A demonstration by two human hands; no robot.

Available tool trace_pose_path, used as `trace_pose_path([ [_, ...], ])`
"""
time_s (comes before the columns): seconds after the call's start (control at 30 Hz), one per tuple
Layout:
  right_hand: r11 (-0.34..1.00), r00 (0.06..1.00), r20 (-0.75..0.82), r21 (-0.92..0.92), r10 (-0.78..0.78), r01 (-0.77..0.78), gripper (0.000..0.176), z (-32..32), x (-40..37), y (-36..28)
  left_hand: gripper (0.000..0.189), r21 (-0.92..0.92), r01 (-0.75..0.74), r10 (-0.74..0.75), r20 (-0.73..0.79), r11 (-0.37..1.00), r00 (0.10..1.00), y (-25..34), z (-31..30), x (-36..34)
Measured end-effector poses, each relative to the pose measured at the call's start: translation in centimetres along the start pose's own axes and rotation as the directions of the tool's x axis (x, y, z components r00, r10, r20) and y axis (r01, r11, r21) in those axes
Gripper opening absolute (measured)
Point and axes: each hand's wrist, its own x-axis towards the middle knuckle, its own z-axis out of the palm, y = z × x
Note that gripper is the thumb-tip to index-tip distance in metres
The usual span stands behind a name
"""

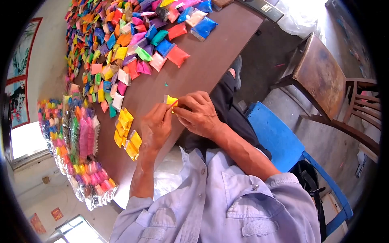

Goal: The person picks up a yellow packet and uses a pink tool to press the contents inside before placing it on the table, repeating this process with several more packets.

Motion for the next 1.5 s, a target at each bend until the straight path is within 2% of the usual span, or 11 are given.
trace_pose_path([
  [0.23,1.000,1.000,-0.004,-0.011,-0.003,0.003,0.023,-0.2,0.1,0.2,0.005,0.047,0.037,-0.035,-0.040,0.998,0.999,-1.1,0.1,1.1],
  [0.37,1.000,1.000,-0.015,-0.006,0.000,0.000,0.023,0.1,0.0,0.2,0.005,0.049,0.051,-0.051,0.000,0.998,0.999,-0.3,-0.3,0.6],
  [0.57,1.000,1.000,0.000,-0.003,-0.003,0.003,0.022,-0.2,0.2,0.0,0.005,-0.051,0.025,-0.026,-0.023,0.998,0.999,-0.9,0.3,0.2],
  [0.77,1.000,1.000,0.016,0.005,0.015,-0.015,0.024,-0.3,0.0,0.1,0.005,-0.204,0.106,-0.105,0.015,0.973,0.994,-0.6,0.6,-0.3],
  [0.87,1.000,1.000,0.014,-0.006,0.004,-0.004,0.025,-0.2,0.1,0.1,0.006,-0.283,0.196,-0.205,-0.002,0.939,0.979,-0.5,0.5,-0.3],
  [0.93,1.000,1.000,0.011,-0.015,0.001,-0.001,0.026,-0.2,0.1,0.1,0.006,-0.319,0.306,-0.326,-0.010,0.897,0.945,-0.9,0.2,-0.1],
  [1.07,1.000,1.000,-0.004,-0.010,0.005,-0.005,0.026,0.0,0.1,0.1,0.008,-0.312,0.250,-0.280,-0.057,0.917,0.958,-1.2,0.7,-0.1],
  [1.17,1.000,1.000,-0.008,-0.010,-0.001,0.001,0.026,0.0,0.2,0.1,0.009,-0.320,0.241,-0.264,-0.027,0.916,0.964,-0.8,0.7,-0.1],
  [1.23,1.000,1.000,-0.010,-0.009,-0.006,0.006,0.026,-0.1,0.1,0.0,0.010,-0.355,0.294,-0.298,0.045,0.887,0.954,-0.4,0.4,-0.3],
  [1.37,1.000,1.000,0.005,-0.012,-0.004,0.004,0.025,-0.2,0.1,0.0,0.010,-0.354,0.267,-0.269,0.044,0.896,0.962,-0.1,0.5,-0.7],
  [1.5,1.000,1.000,0.001,-0.014,-0.009,0.009,0.024,-0.1,0.0,0.2,0.010,-0.343,0.347,-0.377,-0.022,0.873,0.926,-0.3,0.1,-0.3],
])
